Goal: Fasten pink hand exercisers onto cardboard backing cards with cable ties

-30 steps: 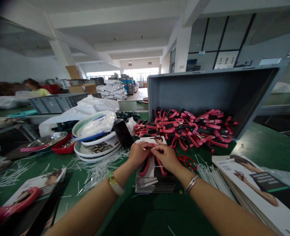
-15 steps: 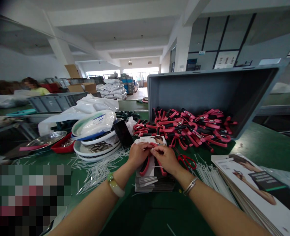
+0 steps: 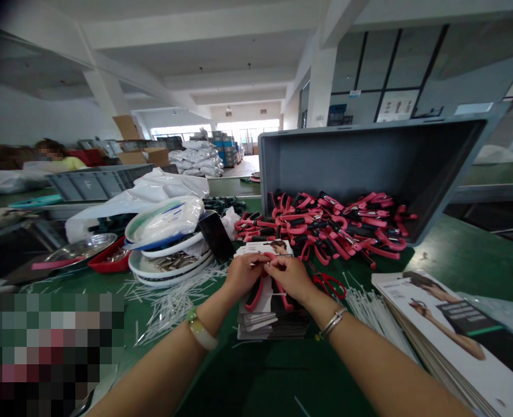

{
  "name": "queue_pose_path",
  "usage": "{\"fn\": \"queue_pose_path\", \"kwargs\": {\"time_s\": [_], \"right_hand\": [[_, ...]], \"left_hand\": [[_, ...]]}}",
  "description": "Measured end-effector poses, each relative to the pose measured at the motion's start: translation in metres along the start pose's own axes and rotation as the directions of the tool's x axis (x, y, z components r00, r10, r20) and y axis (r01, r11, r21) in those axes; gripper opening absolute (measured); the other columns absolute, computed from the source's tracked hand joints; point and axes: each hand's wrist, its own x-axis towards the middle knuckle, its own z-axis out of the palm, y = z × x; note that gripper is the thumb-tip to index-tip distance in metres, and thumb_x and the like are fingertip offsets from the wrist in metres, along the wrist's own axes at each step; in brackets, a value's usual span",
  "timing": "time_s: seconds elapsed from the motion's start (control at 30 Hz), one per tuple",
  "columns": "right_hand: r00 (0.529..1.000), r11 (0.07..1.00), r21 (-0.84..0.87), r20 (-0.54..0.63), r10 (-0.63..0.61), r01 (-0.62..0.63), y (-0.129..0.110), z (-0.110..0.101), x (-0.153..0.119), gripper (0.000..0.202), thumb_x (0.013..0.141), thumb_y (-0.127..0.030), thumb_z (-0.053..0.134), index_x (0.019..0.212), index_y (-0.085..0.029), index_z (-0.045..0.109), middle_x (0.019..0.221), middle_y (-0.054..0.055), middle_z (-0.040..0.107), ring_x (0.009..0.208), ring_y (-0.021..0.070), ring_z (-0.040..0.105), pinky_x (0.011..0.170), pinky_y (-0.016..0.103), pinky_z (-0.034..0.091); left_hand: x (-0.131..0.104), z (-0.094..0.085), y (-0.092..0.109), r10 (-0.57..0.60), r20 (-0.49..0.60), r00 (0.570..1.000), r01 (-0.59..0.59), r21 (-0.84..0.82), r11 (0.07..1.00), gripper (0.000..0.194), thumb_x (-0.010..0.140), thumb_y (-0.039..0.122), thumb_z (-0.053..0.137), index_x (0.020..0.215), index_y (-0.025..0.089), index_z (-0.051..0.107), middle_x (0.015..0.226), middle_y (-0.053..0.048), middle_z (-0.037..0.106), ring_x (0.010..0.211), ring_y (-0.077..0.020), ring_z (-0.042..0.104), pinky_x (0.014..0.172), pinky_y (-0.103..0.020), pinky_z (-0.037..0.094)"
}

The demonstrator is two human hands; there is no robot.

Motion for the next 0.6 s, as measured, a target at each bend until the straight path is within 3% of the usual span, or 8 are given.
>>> {"fn": "queue_pose_path", "kwargs": {"time_s": [0.13,0.23,0.33,0.43,0.5,0.6], "right_hand": [[1.0,0.999,-0.034,0.004,0.012,-0.012,-0.002,-0.001,0.009,0.02,0.071,-0.034,0.06,0.059,-0.019,0.064,0.102,0.01,0.07,0.113,0.0287,0.056,0.093,0.04,0.041],[1.0,0.998,-0.058,0.006,0.001,-0.001,-0.002,0.0,0.013,0.014,0.068,-0.026,0.062,0.056,-0.019,0.064,0.123,0.011,0.062,0.126,0.029,0.046,0.103,0.042,0.033],[0.998,0.999,-0.038,-0.048,-0.032,0.03,0.004,0.003,0.012,0.011,0.066,-0.023,0.062,0.057,-0.019,0.063,0.114,0.011,0.067,0.119,0.0291,0.053,0.101,0.042,0.036],[0.988,0.998,-0.001,-0.134,-0.07,0.07,0.012,0.007,0.007,0.01,0.069,-0.028,0.062,0.07,-0.02,0.066,0.099,0.008,0.071,0.102,0.027,0.063,0.093,0.042,0.044],[0.975,0.99,0.031,-0.181,-0.131,0.138,0.014,0.009,0.003,0.017,0.072,-0.03,0.061,0.084,-0.021,0.068,0.102,0.007,0.071,0.103,0.0251,0.062,0.095,0.043,0.044],[0.948,0.964,0.032,-0.193,-0.253,0.263,0.013,0.009,0.002,0.02,0.076,-0.028,0.057,0.09,-0.022,0.069,0.113,0.007,0.067,0.114,0.0232,0.057,0.104,0.043,0.037]], "left_hand": [[-0.003,-0.008,-0.006,0.054,0.119,0.991,-0.02,-0.271,0.963,0.033,0.078,0.012,0.053,0.105,0.023,0.067,0.101,-0.001,0.073,0.093,-0.0142,0.066,0.083,-0.025,0.05],[-0.003,-0.013,-0.007,0.106,0.13,0.986,-0.054,-0.352,0.934,0.024,0.08,0.019,0.056,0.102,0.02,0.066,0.096,-0.002,0.072,0.088,-0.0141,0.066,0.079,-0.024,0.051],[-0.002,-0.012,-0.006,0.101,0.053,0.993,-0.086,-0.237,0.968,0.011,0.082,0.023,0.058,0.085,0.02,0.068,0.085,-0.001,0.07,0.082,-0.0139,0.064,0.079,-0.025,0.05],[-0.003,-0.008,-0.001,0.152,-0.057,0.987,-0.154,-0.027,0.988,0.011,0.081,0.02,0.057,0.083,0.021,0.068,0.097,-0.003,0.066,0.093,-0.016,0.059,0.087,-0.03,0.046],[-0.006,-0.006,0.004,0.217,-0.144,0.966,-0.206,0.085,0.975,0.01,0.081,0.021,0.058,0.084,0.021,0.068,0.105,-0.005,0.061,0.1,-0.0183,0.055,0.092,-0.033,0.042],[-0.01,-0.003,0.013,0.286,-0.221,0.932,-0.256,0.155,0.954,0.014,0.084,0.022,0.055,0.084,0.02,0.069,0.098,-0.006,0.058,0.098,-0.019,0.052,0.091,-0.034,0.041]]}}
